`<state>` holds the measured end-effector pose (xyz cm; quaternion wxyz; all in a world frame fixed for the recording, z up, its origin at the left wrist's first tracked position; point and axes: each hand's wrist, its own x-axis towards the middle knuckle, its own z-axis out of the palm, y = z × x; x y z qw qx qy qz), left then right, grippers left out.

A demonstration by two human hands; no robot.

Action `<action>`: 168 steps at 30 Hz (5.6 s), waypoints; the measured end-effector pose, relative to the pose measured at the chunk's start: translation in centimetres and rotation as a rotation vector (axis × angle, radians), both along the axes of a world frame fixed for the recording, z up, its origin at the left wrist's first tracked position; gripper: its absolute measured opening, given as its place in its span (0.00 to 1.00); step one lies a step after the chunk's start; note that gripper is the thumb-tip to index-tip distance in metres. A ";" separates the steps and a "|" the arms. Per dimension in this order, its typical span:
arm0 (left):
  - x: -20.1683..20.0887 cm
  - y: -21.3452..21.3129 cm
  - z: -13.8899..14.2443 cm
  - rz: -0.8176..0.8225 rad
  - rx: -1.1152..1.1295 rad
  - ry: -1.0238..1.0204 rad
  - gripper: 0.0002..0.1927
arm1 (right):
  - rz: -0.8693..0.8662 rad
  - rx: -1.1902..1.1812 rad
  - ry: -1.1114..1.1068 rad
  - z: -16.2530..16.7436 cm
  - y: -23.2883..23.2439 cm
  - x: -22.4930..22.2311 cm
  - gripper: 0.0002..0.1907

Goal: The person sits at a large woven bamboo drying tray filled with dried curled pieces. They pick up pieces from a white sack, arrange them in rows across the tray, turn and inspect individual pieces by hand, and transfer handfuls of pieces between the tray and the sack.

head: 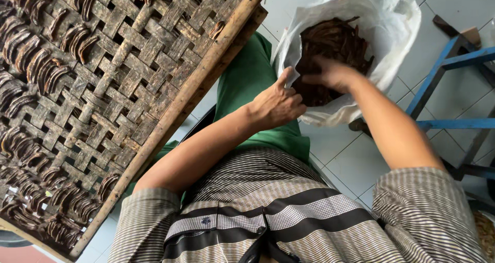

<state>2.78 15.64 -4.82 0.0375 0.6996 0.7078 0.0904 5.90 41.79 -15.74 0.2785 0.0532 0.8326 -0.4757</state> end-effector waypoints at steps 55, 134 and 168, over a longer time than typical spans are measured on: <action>16.3 -67.3 -0.1 1.738 0.335 0.280 0.05 | 1.016 -0.424 0.887 13.8 -70.2 0.8 0.13; 19.8 -61.0 0.5 1.451 1.986 -0.970 0.09 | 0.827 -0.520 -0.092 17.3 -76.0 1.1 0.06; 19.6 -65.8 0.0 1.711 0.251 0.314 0.13 | 0.775 -0.278 1.095 6.4 -84.0 -7.0 0.10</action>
